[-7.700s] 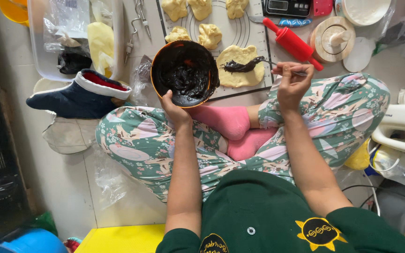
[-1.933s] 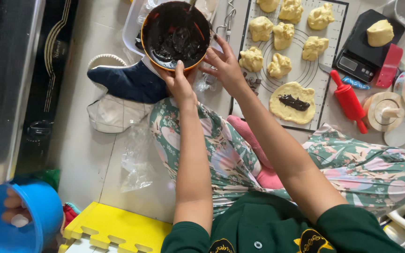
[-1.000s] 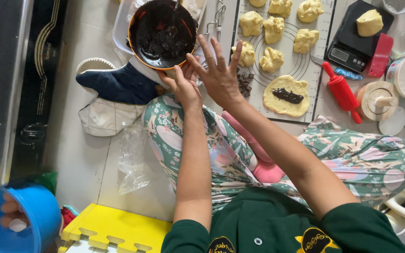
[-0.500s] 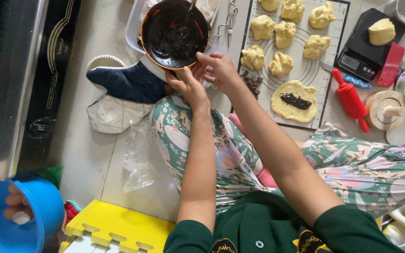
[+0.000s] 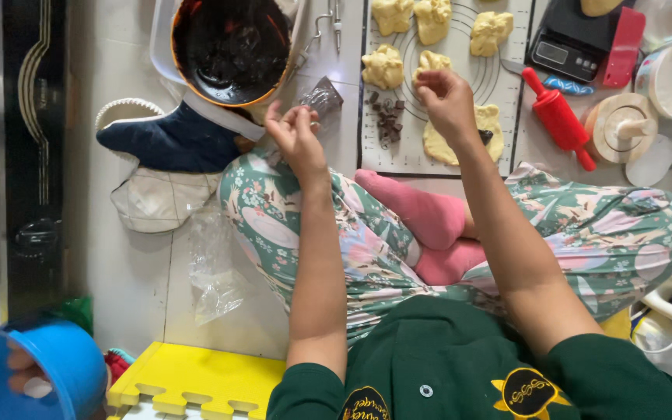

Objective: The person spreads a dark filling onto flattened dough pieces, rolls them into a spiral shape, and places them into paper liners. The person repeats this process with multiple dough pieces.

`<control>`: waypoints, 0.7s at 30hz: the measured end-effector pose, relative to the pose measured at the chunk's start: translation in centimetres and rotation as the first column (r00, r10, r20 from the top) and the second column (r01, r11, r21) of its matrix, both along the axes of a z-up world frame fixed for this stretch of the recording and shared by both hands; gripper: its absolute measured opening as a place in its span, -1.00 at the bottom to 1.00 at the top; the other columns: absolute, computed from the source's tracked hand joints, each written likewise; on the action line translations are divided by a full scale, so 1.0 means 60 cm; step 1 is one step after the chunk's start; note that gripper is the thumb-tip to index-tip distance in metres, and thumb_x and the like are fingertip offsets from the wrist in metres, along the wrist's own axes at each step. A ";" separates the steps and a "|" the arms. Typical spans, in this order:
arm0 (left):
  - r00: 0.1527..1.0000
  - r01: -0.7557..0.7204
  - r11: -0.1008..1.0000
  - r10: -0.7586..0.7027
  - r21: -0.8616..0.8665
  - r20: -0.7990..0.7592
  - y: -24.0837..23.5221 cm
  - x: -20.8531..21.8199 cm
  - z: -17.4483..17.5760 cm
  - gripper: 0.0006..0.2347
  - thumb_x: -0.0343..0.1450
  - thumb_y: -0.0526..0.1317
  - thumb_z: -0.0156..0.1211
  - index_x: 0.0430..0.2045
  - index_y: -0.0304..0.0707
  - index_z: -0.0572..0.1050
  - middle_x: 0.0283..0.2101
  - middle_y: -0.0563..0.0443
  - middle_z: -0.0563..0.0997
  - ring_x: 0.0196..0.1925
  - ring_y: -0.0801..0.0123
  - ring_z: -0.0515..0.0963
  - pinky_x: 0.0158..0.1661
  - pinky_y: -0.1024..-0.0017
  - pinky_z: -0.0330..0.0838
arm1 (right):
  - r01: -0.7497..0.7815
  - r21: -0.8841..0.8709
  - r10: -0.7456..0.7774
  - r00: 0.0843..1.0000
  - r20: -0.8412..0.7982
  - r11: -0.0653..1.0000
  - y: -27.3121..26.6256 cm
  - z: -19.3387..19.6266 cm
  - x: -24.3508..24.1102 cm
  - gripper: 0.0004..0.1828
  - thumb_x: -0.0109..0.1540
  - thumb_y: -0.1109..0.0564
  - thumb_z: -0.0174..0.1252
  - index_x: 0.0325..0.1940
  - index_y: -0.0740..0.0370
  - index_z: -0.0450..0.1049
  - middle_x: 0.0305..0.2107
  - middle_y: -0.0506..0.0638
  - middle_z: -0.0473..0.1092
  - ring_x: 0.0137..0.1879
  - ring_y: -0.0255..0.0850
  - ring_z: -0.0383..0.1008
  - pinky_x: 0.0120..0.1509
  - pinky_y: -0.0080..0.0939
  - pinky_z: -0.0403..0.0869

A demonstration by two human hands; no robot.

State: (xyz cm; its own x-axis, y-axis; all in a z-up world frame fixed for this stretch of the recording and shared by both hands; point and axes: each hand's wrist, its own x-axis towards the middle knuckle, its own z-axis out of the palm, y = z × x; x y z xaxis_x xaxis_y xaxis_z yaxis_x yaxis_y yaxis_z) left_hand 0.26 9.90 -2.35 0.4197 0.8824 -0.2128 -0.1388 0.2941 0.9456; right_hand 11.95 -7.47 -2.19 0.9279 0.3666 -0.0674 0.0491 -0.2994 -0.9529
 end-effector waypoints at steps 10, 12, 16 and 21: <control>0.831 0.531 0.786 -0.410 0.317 -0.375 -0.128 0.000 -0.013 -0.87 0.23 -0.36 -0.05 -0.42 -0.21 0.41 -0.49 -0.02 0.45 -0.44 0.33 0.47 -0.46 0.51 0.36 | -0.024 -0.426 0.279 0.789 0.548 0.905 -0.011 -0.115 -0.038 -0.67 0.03 0.40 -0.05 -0.13 0.29 0.32 -0.24 0.12 0.26 -0.10 -0.01 0.31 -0.07 -0.19 0.37; 0.843 0.517 0.762 -0.375 0.389 -0.385 -0.120 0.009 -0.035 -0.87 0.22 -0.37 -0.04 -0.43 -0.24 0.41 -0.52 -0.07 0.45 -0.47 0.24 0.49 -0.51 0.47 0.37 | 0.092 -0.558 0.361 0.673 0.646 0.825 0.000 -0.124 -0.037 -0.56 -0.04 0.41 -0.05 -0.08 0.24 0.28 -0.24 0.06 0.28 -0.12 -0.12 0.30 -0.09 -0.27 0.36; 0.829 0.528 0.776 -0.384 0.345 -0.406 -0.118 0.022 -0.062 -0.87 0.22 -0.37 -0.06 -0.44 -0.22 0.40 -0.55 -0.02 0.45 -0.52 0.34 0.50 -0.52 0.54 0.37 | 0.199 -0.584 0.362 0.618 0.698 0.787 0.002 -0.152 -0.025 -0.67 -0.07 0.33 -0.03 -0.23 0.17 0.27 -0.44 -0.05 0.23 -0.29 -0.19 0.28 -0.34 -0.29 0.35; 0.818 0.544 0.762 -0.389 0.350 -0.425 -0.117 0.026 -0.065 -0.89 0.20 -0.36 -0.04 -0.48 -0.21 0.40 -0.58 0.04 0.44 -0.56 0.39 0.51 -0.54 0.54 0.39 | 0.037 -0.232 0.052 0.928 0.369 0.972 -0.046 -0.115 -0.041 -0.80 0.09 0.37 -0.05 -0.21 0.29 0.28 -0.41 0.05 0.25 -0.27 -0.16 0.31 -0.20 -0.36 0.39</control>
